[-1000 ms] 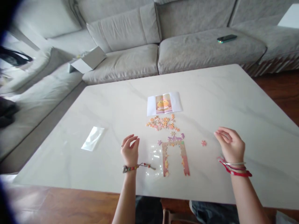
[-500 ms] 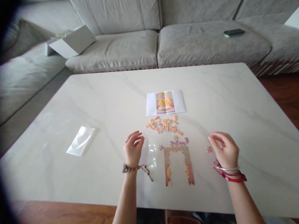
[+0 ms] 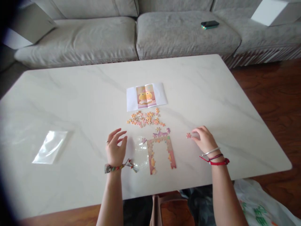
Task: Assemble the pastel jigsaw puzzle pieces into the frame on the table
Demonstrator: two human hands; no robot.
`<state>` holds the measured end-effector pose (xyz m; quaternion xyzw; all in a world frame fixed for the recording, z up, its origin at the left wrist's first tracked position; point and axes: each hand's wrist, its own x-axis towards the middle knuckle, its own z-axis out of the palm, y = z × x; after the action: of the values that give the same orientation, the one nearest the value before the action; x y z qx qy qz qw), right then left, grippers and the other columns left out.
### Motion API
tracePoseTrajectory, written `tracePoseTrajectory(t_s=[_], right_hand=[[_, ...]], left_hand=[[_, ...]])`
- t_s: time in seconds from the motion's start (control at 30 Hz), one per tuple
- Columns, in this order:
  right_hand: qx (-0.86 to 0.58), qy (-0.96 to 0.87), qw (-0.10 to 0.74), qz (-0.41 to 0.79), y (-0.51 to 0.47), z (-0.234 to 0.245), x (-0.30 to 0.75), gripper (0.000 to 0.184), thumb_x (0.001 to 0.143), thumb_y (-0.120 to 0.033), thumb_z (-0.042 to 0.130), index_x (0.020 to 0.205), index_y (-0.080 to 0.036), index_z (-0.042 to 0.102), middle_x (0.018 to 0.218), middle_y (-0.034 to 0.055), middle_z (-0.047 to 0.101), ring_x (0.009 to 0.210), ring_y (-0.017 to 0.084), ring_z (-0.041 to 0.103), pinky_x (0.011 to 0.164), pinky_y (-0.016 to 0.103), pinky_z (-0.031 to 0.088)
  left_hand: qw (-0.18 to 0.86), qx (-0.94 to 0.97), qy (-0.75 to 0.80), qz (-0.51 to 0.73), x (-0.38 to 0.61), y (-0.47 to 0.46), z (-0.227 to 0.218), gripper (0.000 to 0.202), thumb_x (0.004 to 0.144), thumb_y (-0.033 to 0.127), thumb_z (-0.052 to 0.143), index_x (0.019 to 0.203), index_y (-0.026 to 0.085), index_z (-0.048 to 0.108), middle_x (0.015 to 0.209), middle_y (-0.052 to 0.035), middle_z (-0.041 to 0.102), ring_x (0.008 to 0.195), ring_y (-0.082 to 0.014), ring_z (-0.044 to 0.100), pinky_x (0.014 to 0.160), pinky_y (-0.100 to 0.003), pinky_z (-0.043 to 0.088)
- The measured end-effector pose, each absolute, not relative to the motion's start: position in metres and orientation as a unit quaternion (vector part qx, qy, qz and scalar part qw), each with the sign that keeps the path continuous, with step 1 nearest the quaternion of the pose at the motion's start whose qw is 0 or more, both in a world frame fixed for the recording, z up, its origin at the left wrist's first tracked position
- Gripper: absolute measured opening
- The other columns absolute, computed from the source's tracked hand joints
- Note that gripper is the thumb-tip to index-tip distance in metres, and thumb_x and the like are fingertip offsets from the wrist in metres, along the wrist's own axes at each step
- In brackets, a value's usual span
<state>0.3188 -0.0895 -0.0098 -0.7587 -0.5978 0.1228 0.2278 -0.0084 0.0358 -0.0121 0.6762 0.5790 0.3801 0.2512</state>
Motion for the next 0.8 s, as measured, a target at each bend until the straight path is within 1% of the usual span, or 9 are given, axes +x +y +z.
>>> tracePoseTrajectory(t_s=[0.07,0.17,0.3,0.4,0.5,0.63,0.73,0.8], right_hand=[[-0.748,-0.609,0.233,0.123,-0.089,-0.009,0.310,0.012,0.071,-0.028,0.055,0.078,-0.020,0.059,0.079,0.0050,0.055,0.070,0.016,0.054,0.064,0.032,0.048],[-0.750,-0.606,0.246,0.099,-0.086,-0.010,0.297,0.012,0.068,-0.027,0.058,0.078,-0.020,0.058,0.081,0.0056,0.056,0.071,0.018,0.053,0.066,0.034,0.047],[-0.754,-0.586,0.280,0.097,-0.085,-0.016,0.286,0.011,0.068,-0.028,0.058,0.074,-0.019,0.058,0.075,0.0048,0.056,0.068,0.017,0.054,0.066,0.034,0.046],[-0.742,-0.585,0.302,0.126,-0.091,-0.012,0.272,0.014,0.068,-0.031,0.058,0.073,-0.018,0.058,0.071,0.0041,0.058,0.064,0.016,0.054,0.064,0.033,0.047],[-0.704,-0.612,0.314,0.179,-0.103,0.000,0.245,0.015,0.069,-0.032,0.057,0.075,-0.018,0.058,0.070,0.0034,0.059,0.062,0.014,0.055,0.060,0.029,0.047],[-0.603,-0.699,0.288,0.255,-0.123,0.011,0.193,0.009,0.071,-0.026,0.058,0.077,-0.019,0.058,0.072,0.0017,0.060,0.059,0.011,0.055,0.058,0.025,0.047],[-0.586,-0.725,0.288,0.219,-0.135,0.002,0.161,0.004,0.074,-0.021,0.055,0.076,-0.019,0.058,0.075,0.0032,0.061,0.064,0.013,0.056,0.061,0.026,0.047],[-0.591,-0.729,0.291,0.186,-0.141,-0.007,0.149,0.006,0.075,-0.018,0.052,0.075,-0.019,0.059,0.078,0.0049,0.061,0.070,0.015,0.057,0.065,0.028,0.048]], left_hand=[[0.247,0.674,0.584,0.379,-0.009,0.029,-0.014,0.017,0.071,0.022,0.051,0.085,0.020,0.061,0.105,-0.0053,0.053,0.085,-0.0141,0.056,0.065,-0.028,0.054],[0.242,0.666,0.597,0.377,-0.009,0.012,-0.014,0.017,0.071,0.021,0.050,0.085,0.020,0.061,0.104,-0.0049,0.054,0.084,-0.0138,0.056,0.064,-0.028,0.054],[0.242,0.666,0.597,0.377,-0.007,-0.012,-0.012,0.018,0.071,0.019,0.049,0.085,0.019,0.060,0.102,-0.0048,0.055,0.086,-0.0137,0.055,0.064,-0.025,0.052],[0.258,0.690,0.568,0.367,-0.006,-0.022,-0.010,0.018,0.072,0.017,0.048,0.086,0.019,0.060,0.099,-0.0045,0.057,0.086,-0.0127,0.056,0.065,-0.024,0.052],[0.266,0.720,0.535,0.352,-0.006,-0.029,-0.009,0.019,0.074,0.016,0.047,0.087,0.019,0.060,0.097,-0.0038,0.058,0.082,-0.0111,0.056,0.067,-0.024,0.051],[0.267,0.762,0.497,0.318,-0.011,-0.037,-0.010,0.019,0.074,0.016,0.046,0.087,0.020,0.060,0.096,-0.0033,0.059,0.084,-0.0116,0.056,0.069,-0.025,0.050],[0.255,0.778,0.491,0.297,-0.015,-0.042,-0.012,0.019,0.075,0.016,0.046,0.088,0.020,0.059,0.097,-0.0031,0.059,0.086,-0.0126,0.056,0.073,-0.027,0.048],[0.249,0.786,0.488,0.288,-0.017,-0.044,-0.013,0.019,0.075,0.016,0.045,0.088,0.020,0.059,0.097,-0.0029,0.058,0.086,-0.0129,0.056,0.074,-0.027,0.048]])
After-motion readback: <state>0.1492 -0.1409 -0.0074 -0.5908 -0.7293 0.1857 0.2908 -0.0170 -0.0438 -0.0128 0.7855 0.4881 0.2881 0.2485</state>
